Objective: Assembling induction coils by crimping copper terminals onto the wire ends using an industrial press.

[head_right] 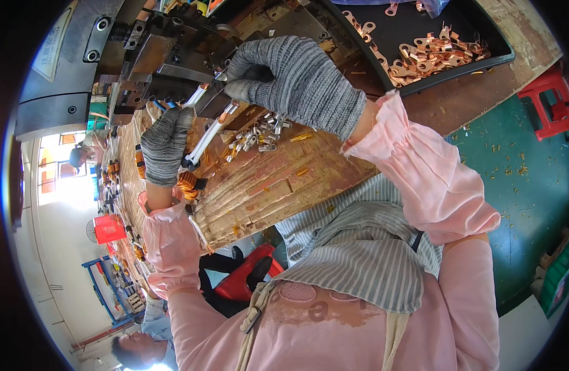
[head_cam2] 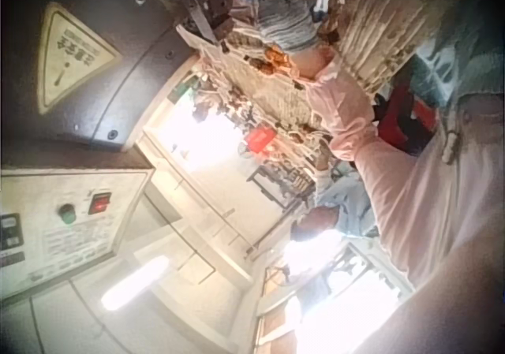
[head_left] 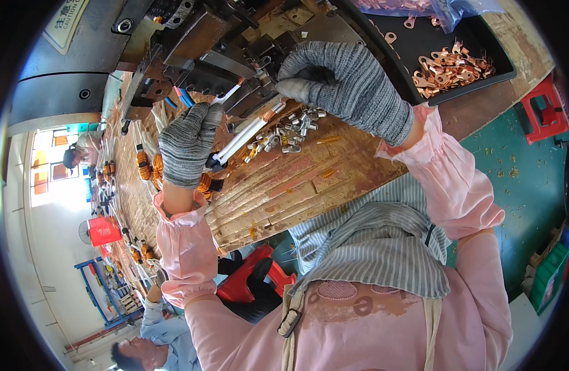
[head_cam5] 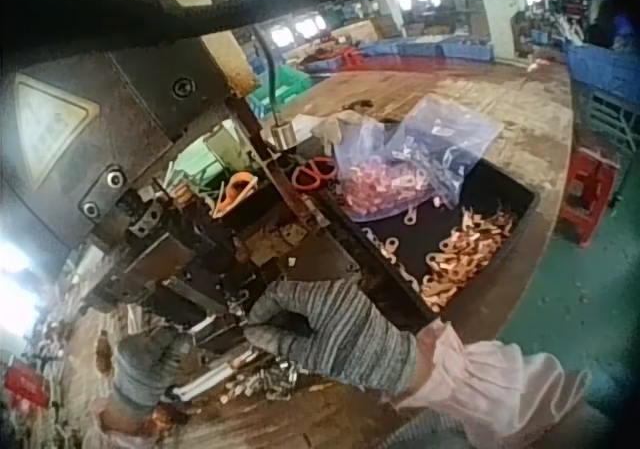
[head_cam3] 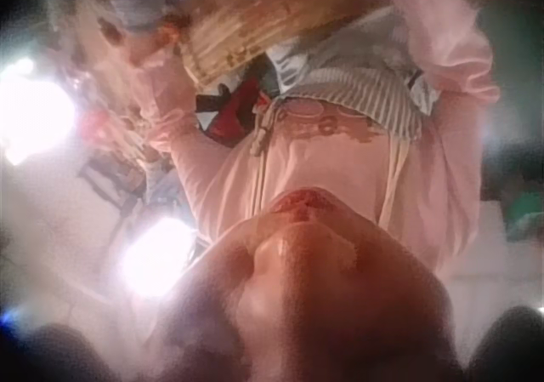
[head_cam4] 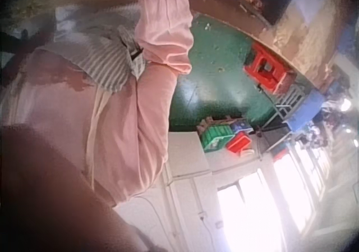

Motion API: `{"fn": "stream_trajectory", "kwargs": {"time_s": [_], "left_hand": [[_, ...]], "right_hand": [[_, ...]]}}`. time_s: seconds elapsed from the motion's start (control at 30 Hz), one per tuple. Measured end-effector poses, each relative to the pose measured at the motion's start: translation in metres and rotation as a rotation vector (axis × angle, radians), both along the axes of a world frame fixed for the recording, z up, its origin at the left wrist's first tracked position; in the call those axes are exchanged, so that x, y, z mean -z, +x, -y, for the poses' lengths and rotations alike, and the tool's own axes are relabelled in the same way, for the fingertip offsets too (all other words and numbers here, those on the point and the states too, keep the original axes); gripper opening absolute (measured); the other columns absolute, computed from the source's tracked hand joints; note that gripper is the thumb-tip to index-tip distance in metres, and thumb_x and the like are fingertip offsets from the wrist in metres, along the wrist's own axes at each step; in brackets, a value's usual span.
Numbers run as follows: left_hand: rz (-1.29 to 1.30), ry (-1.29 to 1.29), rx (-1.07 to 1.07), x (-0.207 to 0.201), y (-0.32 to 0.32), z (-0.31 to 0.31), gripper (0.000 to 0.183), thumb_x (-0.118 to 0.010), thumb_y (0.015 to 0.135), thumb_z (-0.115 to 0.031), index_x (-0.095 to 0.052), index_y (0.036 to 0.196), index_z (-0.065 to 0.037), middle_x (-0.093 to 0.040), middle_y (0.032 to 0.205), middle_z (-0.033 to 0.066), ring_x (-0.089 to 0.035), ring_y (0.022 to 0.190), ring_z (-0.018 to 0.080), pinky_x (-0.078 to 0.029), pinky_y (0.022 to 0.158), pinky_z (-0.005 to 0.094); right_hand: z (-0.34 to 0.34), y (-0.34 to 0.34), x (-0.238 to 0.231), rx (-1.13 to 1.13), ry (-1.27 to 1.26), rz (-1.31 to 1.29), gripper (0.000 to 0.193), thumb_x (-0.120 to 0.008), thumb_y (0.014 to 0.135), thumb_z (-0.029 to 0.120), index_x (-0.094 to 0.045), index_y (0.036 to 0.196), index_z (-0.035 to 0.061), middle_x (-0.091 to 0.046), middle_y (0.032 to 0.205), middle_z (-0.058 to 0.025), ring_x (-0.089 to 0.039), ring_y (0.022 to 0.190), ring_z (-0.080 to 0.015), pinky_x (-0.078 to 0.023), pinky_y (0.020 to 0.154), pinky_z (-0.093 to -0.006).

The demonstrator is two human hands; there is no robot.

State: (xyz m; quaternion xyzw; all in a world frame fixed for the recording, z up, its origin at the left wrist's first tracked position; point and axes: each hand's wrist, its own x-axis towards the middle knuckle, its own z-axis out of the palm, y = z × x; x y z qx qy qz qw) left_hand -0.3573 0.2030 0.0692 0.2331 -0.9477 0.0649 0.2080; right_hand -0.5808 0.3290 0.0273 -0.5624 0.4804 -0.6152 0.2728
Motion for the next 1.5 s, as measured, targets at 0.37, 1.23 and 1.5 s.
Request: {"fn": "stream_trajectory", "kwargs": {"time_s": [0.37,1.23,1.5], "left_hand": [[-0.002,-0.011,0.019,0.002,0.002,0.003,0.017,-0.061,0.077,-0.023,-0.060,0.076,-0.006,-0.056,0.064,0.0122,-0.055,0.054,0.0273,-0.042,0.048,0.0341],[0.218,0.071,0.012,0.019,0.014,-0.073,0.045,-0.068,0.061,-0.021,-0.053,0.101,-0.008,-0.057,0.079,0.0104,-0.057,0.071,0.0280,-0.045,0.063,0.0341],[-0.151,0.454,-0.518,-0.102,0.122,-0.016,0.046,-0.056,0.079,-0.039,-0.051,0.111,-0.006,-0.058,0.101,0.0063,-0.057,0.085,0.0153,-0.047,0.068,0.0275]], "right_hand": [[-0.003,0.002,0.004,0.005,-0.051,-0.003,0.019,-0.066,0.074,0.019,-0.061,0.085,0.0045,-0.062,0.071,-0.0069,-0.060,0.067,-0.0149,-0.049,0.065,-0.0264],[-0.055,0.040,0.010,0.086,-0.009,0.156,0.017,-0.067,0.073,0.011,-0.060,0.087,0.0029,-0.062,0.077,-0.0028,-0.056,0.068,-0.0088,-0.046,0.062,-0.0215],[-0.069,0.018,0.012,-0.165,0.051,0.209,0.023,-0.056,0.083,0.019,-0.060,0.095,0.0004,-0.062,0.079,-0.0065,-0.057,0.076,-0.0121,-0.045,0.068,-0.0227]]}}
